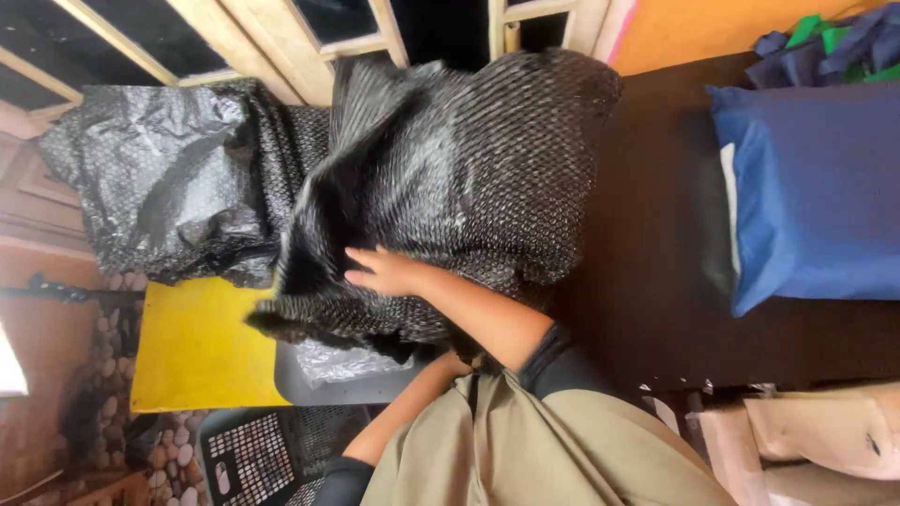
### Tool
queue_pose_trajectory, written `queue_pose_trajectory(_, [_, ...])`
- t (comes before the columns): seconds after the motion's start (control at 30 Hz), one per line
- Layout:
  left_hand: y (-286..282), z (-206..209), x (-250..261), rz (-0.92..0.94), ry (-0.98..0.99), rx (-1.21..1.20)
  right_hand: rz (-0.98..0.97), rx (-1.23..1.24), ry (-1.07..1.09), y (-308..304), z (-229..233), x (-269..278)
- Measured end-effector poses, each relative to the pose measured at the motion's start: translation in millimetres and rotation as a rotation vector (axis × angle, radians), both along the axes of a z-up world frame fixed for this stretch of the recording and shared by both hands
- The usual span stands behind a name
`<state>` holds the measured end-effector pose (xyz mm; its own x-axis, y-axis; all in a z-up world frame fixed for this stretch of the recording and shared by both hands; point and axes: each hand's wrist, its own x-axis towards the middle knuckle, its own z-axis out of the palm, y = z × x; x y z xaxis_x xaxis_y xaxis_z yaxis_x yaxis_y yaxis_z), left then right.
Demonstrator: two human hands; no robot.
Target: A person wraps a blue bag with black bubble wrap and secures it using a tape dispenser.
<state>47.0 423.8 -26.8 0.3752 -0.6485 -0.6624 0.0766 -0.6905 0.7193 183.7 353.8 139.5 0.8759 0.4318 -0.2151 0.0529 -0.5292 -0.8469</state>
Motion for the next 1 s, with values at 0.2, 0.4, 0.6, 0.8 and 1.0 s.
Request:
queue_pose_trajectory(0.2, [76,60,-18,0.148,-0.03,0.248,0.036,0.296,-0.09,-88,37,-58])
queue_pose_trajectory(0.4, [156,-11,-38,1.135,0.515,0.038,-1.175,0.156,-0.375,-214,-70,-143])
queue_pose_trajectory(0.6, [151,-70,-6,1.527,0.762,-0.486,-1.257,0.412,-0.04,-167,-180,-184])
queue_pose_trajectory(0.8, [191,-76,70,0.705,-0.543,0.599,-1.158,0.362,0.174,-191,-109,-166])
queue_pose_trajectory(1.0, [241,62,92,1.29,-0.037,-0.786,-1.36,-0.371,-0.143,-324,-36,-226])
